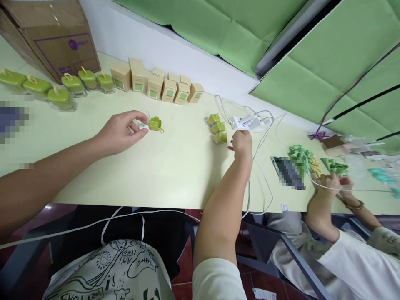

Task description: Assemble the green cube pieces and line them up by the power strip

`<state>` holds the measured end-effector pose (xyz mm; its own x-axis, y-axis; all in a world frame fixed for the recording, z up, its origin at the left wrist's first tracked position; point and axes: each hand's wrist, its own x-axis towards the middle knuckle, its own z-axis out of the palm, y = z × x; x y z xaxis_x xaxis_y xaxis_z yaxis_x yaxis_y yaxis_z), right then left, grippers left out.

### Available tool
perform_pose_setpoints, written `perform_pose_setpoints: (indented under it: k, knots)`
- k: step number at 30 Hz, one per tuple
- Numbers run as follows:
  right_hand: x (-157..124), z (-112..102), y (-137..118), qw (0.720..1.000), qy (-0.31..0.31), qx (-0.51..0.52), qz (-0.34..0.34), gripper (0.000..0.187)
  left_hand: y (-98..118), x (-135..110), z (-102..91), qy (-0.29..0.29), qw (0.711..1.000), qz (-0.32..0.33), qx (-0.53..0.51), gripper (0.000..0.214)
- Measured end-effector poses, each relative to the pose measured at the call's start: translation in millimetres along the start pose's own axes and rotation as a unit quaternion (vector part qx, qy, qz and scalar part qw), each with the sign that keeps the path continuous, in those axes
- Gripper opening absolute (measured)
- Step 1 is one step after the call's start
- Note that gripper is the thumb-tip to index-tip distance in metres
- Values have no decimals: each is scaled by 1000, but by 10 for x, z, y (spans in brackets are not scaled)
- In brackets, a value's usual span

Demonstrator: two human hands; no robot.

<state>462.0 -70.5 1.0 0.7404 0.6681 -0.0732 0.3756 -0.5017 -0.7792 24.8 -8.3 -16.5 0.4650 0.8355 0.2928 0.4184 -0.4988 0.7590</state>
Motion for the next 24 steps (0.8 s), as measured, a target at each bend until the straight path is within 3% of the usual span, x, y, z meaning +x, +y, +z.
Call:
perform_pose_setpoints:
  k: [5,11,14,16,18,20,21,24]
  knots:
    - [-158,34,-86,999,-10,-27,25,61,-58,49,-33,38,999,-13,27,32]
    - [-82,135,-100,995,36,-91,10,79,-282,142,-35,98,992,5,73,45]
    - [-81,248,-182,974,171,-120,-90,69,-373,167,-1,118,989,14,82,45]
    - [-191,490,-277,949,208,-79,-224,50,-407,172,20,125,989,23,80,46]
    - [-394,854,-365,926,116,-25,-359,34,-417,169,36,127,988,34,77,45]
    - [-635,1261,-417,883,-44,-26,-467,37,-404,156,46,128,988,45,78,43]
    - [-744,1448,-425,860,-91,-36,-501,40,-391,148,51,129,987,52,79,42]
    - [-938,1841,-396,839,-122,-70,-526,33,-344,122,72,136,983,84,89,40]
